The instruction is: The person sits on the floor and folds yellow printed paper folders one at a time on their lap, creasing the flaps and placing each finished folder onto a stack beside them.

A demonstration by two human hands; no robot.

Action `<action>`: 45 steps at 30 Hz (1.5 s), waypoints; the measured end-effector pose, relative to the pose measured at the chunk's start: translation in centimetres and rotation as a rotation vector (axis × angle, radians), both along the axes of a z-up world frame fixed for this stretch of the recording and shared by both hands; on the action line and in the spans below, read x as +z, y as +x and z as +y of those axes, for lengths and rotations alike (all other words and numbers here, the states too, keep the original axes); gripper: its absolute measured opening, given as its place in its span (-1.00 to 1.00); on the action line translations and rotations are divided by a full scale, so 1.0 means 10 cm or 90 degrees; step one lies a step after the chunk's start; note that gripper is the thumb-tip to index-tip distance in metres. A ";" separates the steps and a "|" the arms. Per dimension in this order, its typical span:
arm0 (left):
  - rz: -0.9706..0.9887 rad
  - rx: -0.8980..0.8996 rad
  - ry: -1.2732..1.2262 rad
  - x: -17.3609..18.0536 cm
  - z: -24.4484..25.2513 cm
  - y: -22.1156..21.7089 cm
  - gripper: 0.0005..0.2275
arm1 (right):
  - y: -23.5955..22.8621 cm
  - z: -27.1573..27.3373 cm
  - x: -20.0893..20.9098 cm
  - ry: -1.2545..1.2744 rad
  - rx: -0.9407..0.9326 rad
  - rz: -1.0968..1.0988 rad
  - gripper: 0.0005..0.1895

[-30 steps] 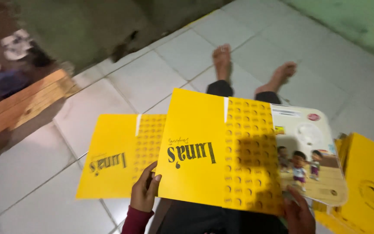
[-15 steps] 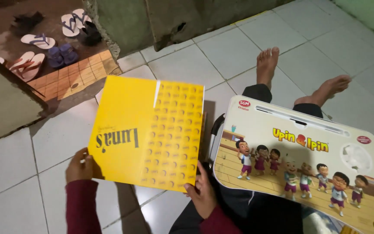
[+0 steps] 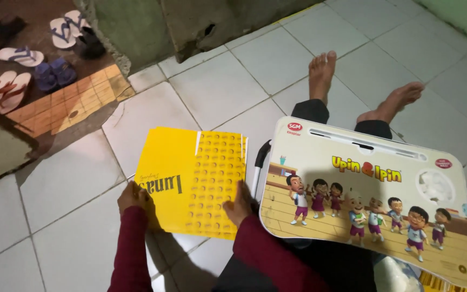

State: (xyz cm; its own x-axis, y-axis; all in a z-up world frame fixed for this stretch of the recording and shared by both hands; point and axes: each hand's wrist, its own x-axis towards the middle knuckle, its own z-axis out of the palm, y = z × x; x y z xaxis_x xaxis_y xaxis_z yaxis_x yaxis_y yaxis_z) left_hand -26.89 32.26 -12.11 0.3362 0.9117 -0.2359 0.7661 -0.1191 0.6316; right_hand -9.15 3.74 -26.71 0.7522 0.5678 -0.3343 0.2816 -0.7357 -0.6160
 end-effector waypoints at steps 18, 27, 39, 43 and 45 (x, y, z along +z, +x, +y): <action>-0.024 -0.050 0.004 -0.06 -0.09 -0.05 -0.41 | -0.40 -0.28 0.66 0.142 0.019 0.121 0.01; -0.320 -0.111 0.154 0.41 -0.66 0.28 -0.78 | -0.86 -0.82 0.71 0.460 0.111 -0.111 -0.31; -0.588 -0.660 -0.170 1.48 -3.92 1.71 -0.80 | -0.51 -4.97 1.12 0.495 -0.401 -0.091 -0.72; -0.480 -0.852 -0.492 1.68 -5.39 1.68 -0.73 | 0.09 -5.60 2.20 0.135 -0.435 -0.567 -0.80; -0.512 -0.983 -0.473 1.19 -6.06 1.70 -0.59 | 0.38 -6.38 1.46 -0.250 -0.415 -0.461 0.12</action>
State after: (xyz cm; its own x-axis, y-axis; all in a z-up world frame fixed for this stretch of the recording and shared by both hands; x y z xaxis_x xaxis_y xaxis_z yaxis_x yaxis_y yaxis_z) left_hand -9.91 -28.39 -0.22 0.8630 -0.4540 0.2217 -0.1936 0.1082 0.9751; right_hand -5.32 -60.08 -12.07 0.9669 -0.0699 0.2453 -0.0349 -0.9889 -0.1444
